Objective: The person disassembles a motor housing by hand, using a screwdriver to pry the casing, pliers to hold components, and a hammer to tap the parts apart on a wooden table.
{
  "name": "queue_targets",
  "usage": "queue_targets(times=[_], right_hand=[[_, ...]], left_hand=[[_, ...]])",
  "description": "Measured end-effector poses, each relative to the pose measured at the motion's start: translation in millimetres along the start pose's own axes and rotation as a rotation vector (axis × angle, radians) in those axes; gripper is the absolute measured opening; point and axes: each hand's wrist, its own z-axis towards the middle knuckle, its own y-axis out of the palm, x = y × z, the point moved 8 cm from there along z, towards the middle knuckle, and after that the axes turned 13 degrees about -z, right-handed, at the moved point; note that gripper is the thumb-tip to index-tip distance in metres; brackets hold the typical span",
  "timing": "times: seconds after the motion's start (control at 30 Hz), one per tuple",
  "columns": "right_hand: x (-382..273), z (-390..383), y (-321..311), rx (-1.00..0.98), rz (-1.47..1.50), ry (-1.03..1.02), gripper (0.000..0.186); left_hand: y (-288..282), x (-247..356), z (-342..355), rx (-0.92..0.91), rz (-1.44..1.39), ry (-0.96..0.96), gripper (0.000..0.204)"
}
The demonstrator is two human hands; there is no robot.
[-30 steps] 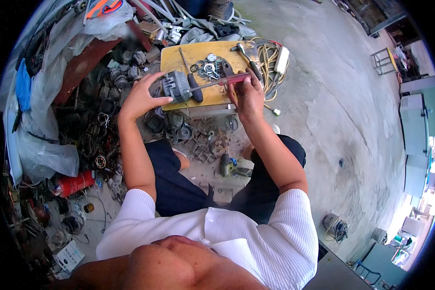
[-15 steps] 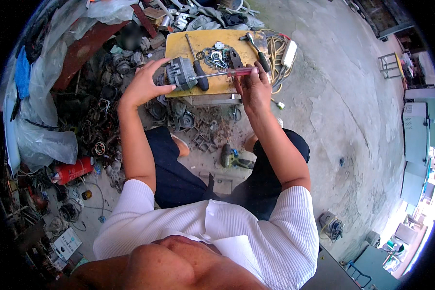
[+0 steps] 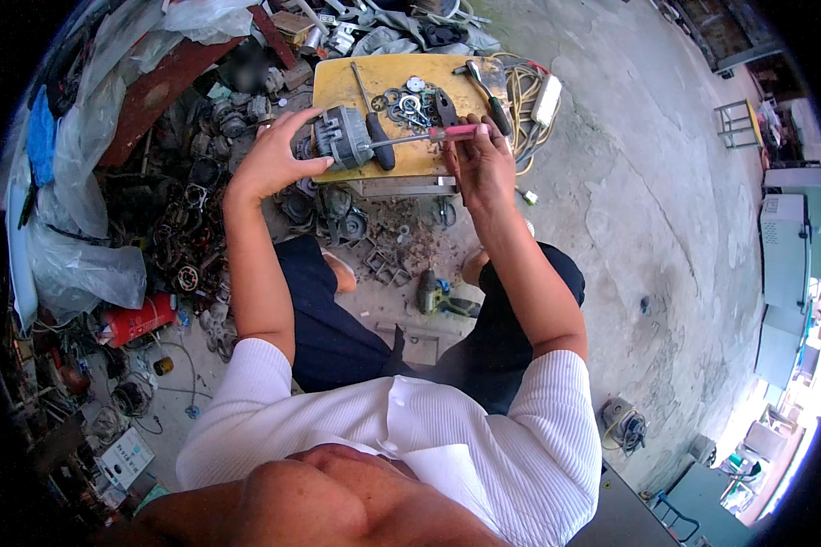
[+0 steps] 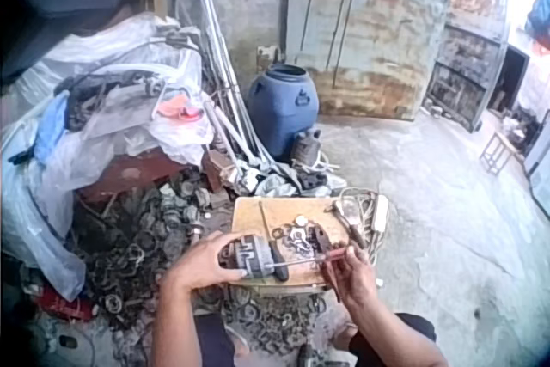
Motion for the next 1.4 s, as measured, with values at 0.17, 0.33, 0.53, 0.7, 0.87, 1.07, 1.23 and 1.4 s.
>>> queue_targets(times=[0.17, 0.33, 0.53, 0.7, 0.87, 1.07, 1.23, 1.4], right_hand=[[1, 1, 5, -0.043, 0.059, -0.043, 0.032], [-2, -2, 4, -0.022, -0.045, 0.012, 0.036], [-3, -7, 5, -0.035, 0.009, 0.015, 0.036], [-6, -9, 6, -0.007, -0.071, 0.012, 0.036], [-10, -10, 9, -0.023, -0.065, 0.005, 0.035], [-10, -12, 9, 0.015, -0.049, -0.013, 0.032], [-3, -5, 3, 0.003, -0.061, 0.030, 0.029], [-3, -7, 5, -0.011, -0.028, 0.038, 0.030]], left_hand=[[2, -1, 1, 0.015, 0.030, 0.027, 0.079], [2, -5, 3, 0.006, 0.054, 0.017, 0.081], [2, -2, 2, 0.007, 0.062, 0.016, 0.080], [2, -4, 2, 0.001, 0.023, -0.001, 0.080], [2, -2, 2, 0.004, 0.039, -0.005, 0.081], [1, -3, 2, -0.005, -0.010, -0.009, 0.081], [-1, 0, 2, 0.023, 0.038, 0.077, 0.078], [2, 0, 2, -0.009, -0.005, 0.029, 0.079]])
